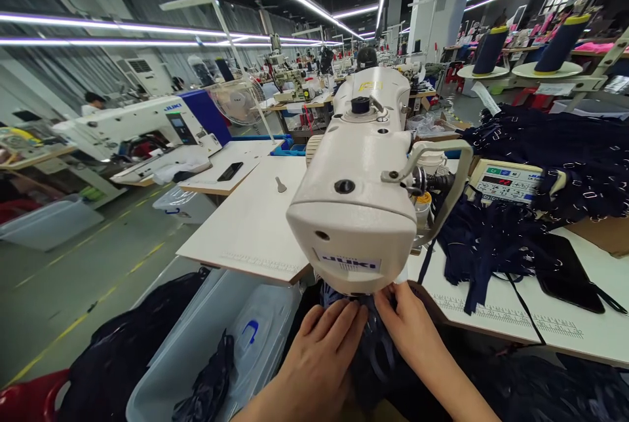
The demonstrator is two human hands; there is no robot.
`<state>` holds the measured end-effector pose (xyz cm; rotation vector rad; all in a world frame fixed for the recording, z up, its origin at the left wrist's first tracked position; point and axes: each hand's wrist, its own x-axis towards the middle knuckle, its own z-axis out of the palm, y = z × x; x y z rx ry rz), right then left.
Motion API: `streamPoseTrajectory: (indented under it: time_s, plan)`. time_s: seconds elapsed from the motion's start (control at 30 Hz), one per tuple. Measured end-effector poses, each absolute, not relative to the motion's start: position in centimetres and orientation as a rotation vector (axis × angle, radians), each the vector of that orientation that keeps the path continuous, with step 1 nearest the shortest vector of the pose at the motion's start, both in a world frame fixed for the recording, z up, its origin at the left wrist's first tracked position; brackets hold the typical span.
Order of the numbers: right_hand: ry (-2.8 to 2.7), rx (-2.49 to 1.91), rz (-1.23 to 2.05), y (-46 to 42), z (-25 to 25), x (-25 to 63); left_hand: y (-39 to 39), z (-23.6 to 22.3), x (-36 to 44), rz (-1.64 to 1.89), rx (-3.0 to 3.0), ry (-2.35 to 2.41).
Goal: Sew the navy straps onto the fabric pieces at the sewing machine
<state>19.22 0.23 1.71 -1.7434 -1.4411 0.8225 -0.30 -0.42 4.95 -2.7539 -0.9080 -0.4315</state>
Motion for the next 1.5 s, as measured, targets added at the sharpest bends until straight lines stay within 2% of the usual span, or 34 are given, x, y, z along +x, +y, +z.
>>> streamPoseTrajectory:
  time_s: [0.3, 0.87, 1.17, 1.37, 1.5]
  plan:
    - [-1.475, -1.943, 0.753, 0.7, 2.1, 19.2, -0.8, 3.9, 0.7, -0.535, -2.597, -1.003]
    - [-1.555, -1.891, 0.613, 1.1, 1.9, 19.3, -0.6, 3.6, 1.1, -0.511, -2.557, -1.018]
    - [-1.533, -1.897, 0.687, 1.0, 1.6, 19.6, -0.7, 3.8, 1.0, -0.52, -2.536, -0.998]
    - [-1.472, -1.888, 0.686, 1.2, 1.2, 19.3, -0.3, 2.7, 0.9, -0.662, -2.465, -0.998]
    - [-1.34, -1.687, 0.691, 1.4, 1.5, 19.2, 0.3, 1.5, 0.7, -0.786, -2.456, -0.946]
